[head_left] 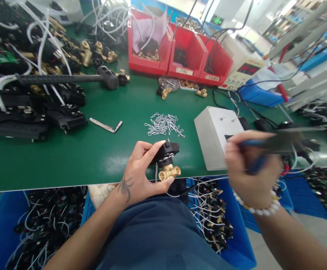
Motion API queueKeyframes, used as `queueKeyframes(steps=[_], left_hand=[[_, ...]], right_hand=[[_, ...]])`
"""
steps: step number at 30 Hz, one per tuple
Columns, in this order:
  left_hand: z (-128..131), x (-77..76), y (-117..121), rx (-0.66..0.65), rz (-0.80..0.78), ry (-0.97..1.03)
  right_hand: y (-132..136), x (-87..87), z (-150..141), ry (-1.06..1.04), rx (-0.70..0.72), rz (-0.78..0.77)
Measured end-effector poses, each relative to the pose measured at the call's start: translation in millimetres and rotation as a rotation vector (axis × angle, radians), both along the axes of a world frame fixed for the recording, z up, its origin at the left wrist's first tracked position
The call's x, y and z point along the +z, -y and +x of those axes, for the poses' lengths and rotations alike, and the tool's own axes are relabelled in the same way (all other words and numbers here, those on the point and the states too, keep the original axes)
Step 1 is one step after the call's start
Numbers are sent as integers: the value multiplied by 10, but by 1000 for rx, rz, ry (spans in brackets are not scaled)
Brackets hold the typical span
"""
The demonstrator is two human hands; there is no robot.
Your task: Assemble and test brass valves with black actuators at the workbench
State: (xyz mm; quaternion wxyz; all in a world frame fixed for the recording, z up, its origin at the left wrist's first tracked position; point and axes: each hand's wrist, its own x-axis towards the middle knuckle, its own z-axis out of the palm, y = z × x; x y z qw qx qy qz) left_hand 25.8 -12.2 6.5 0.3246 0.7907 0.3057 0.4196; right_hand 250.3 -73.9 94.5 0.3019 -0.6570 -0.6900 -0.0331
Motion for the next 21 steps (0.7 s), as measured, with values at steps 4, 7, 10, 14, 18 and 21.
queueKeyframes(steps=[4, 7, 10, 14, 18, 21], left_hand=[[-8, 13, -7, 4, -20, -31], [-4, 19, -10, 1, -8, -21], [-1, 30, -9, 3, -2, -17], [-4, 36, -4, -8, -4, -11], [-1, 12, 0, -5, -3, 3], [1, -5, -3, 10, -5, 6]], right_hand=[[2, 5, 15, 188, 172, -267], [3, 51, 9, 10, -48, 94], [-8, 37, -22, -70, -29, 128], [-38, 53, -14, 125, 187, -262], [-25, 60, -15, -54, -136, 197], [-16, -8, -58, -1, -14, -17]])
